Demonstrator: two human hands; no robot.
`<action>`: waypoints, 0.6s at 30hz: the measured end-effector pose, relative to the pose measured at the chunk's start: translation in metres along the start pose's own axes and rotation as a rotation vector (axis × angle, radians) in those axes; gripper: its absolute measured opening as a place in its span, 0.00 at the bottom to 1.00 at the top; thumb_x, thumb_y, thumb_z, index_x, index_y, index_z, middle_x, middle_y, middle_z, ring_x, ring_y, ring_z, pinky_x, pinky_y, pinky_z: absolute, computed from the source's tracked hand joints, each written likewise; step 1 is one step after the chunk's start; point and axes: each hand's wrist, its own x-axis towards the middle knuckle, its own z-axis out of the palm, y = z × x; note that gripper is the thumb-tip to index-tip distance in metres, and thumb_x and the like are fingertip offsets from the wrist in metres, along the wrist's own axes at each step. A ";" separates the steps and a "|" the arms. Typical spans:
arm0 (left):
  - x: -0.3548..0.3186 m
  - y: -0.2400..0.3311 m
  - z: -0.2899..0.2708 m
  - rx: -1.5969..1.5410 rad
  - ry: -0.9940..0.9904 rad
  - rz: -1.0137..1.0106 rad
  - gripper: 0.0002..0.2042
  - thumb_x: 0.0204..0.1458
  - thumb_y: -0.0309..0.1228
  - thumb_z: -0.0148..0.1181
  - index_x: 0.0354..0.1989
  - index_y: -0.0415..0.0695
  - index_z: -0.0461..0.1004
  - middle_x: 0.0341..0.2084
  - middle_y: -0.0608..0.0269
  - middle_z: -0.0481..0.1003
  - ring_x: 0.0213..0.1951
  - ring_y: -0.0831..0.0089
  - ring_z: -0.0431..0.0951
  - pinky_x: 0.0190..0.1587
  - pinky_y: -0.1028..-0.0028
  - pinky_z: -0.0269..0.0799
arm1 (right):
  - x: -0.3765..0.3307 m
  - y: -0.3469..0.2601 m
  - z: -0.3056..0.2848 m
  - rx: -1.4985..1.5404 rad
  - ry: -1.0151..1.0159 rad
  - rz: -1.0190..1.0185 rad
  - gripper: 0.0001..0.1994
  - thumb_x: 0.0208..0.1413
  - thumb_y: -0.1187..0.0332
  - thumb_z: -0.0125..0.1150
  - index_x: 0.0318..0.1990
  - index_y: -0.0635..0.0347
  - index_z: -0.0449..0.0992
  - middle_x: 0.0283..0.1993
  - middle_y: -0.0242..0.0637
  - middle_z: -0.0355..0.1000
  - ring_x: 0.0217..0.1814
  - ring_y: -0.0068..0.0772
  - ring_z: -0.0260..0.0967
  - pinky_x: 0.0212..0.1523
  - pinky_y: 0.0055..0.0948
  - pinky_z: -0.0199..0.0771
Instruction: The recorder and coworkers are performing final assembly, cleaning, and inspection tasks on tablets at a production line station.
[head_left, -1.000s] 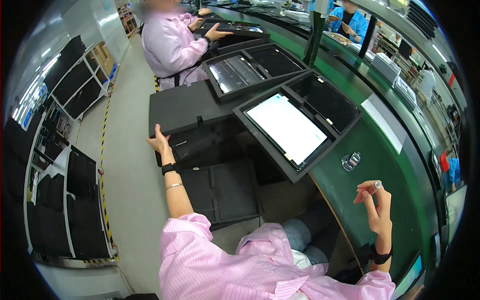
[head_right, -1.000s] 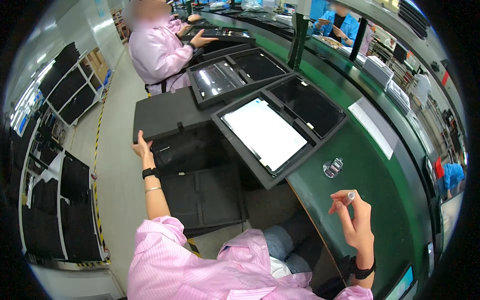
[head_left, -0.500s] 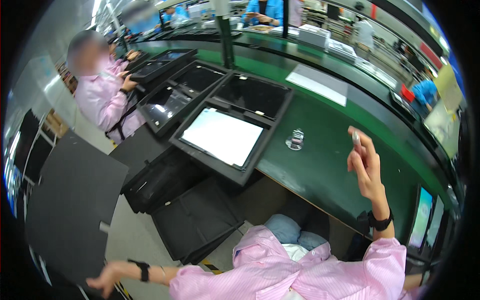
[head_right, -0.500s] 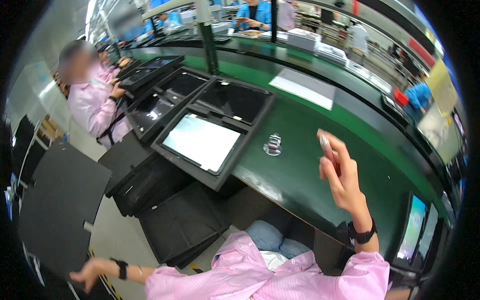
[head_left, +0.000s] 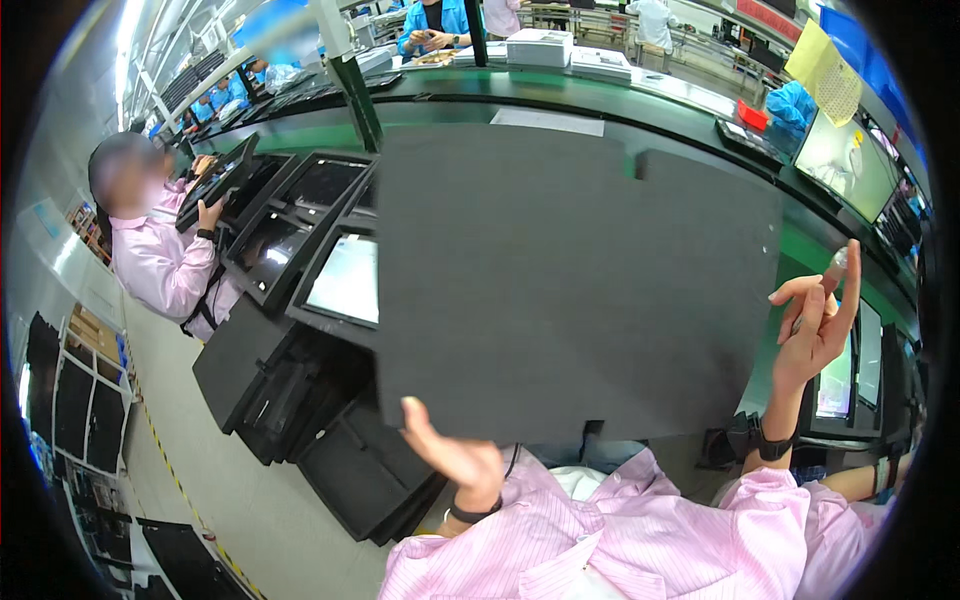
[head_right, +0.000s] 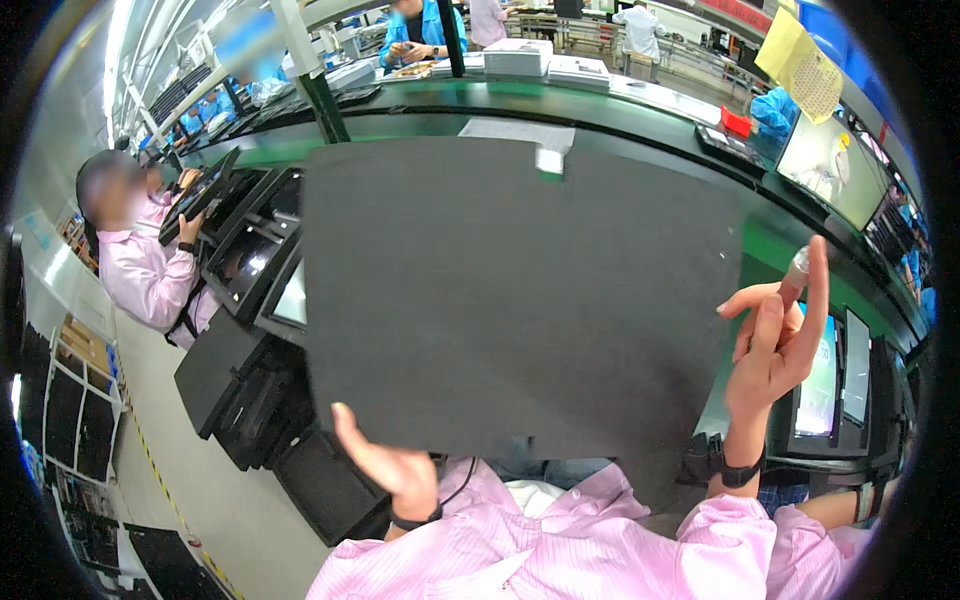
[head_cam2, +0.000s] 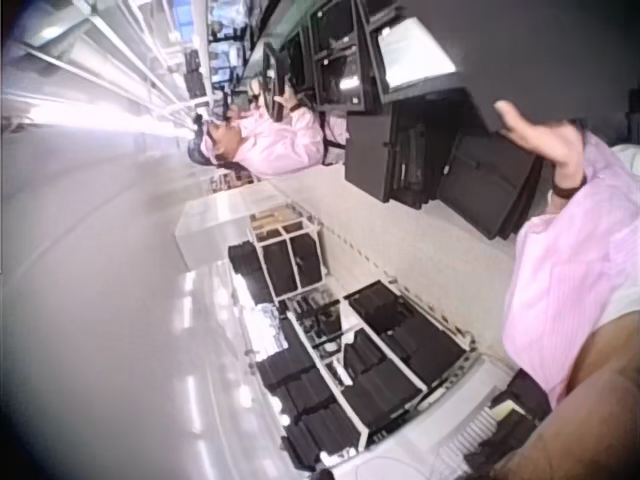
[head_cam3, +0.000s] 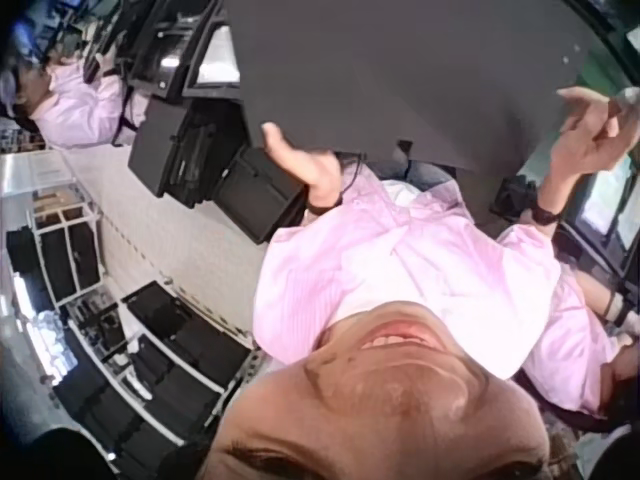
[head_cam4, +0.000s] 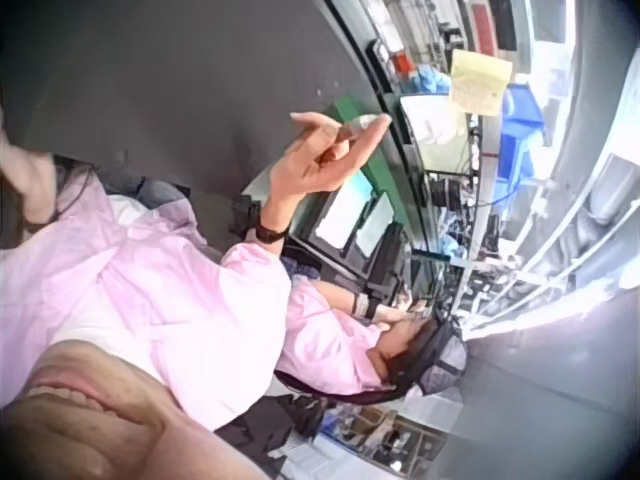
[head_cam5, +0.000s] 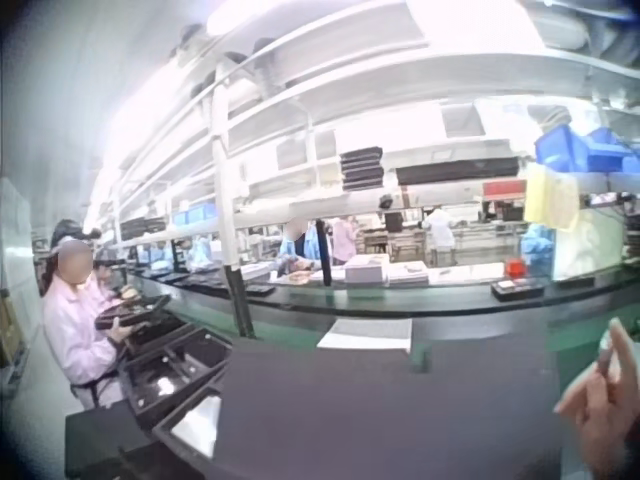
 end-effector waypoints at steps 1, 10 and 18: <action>-0.001 -0.010 0.012 0.053 0.014 0.005 0.22 0.58 0.45 0.44 0.54 0.42 0.63 0.49 0.64 0.67 0.50 0.68 0.66 0.53 0.68 0.60 | 0.000 0.011 -0.013 -0.053 -0.062 0.061 0.22 0.61 0.74 0.41 0.63 0.63 0.53 0.46 0.42 0.72 0.18 0.12 0.55 0.16 0.13 0.51; -0.034 -0.097 0.032 0.030 -0.218 -0.204 0.22 0.44 0.19 0.55 0.49 0.45 0.57 0.39 0.67 0.62 0.40 0.79 0.63 0.44 0.78 0.62 | 0.098 0.067 -0.041 -0.325 -0.265 -0.038 0.20 0.63 0.70 0.40 0.63 0.59 0.53 0.39 0.31 0.73 0.22 0.14 0.51 0.29 0.13 0.60; -0.003 -0.117 -0.004 0.307 -0.932 -0.574 0.28 0.52 0.28 0.58 0.59 0.38 0.51 0.46 0.58 0.67 0.43 0.73 0.70 0.45 0.73 0.69 | 0.198 0.066 0.111 -0.637 -0.642 -0.586 0.16 0.59 0.77 0.47 0.54 0.63 0.64 0.41 0.35 0.69 0.45 0.28 0.67 0.44 0.23 0.67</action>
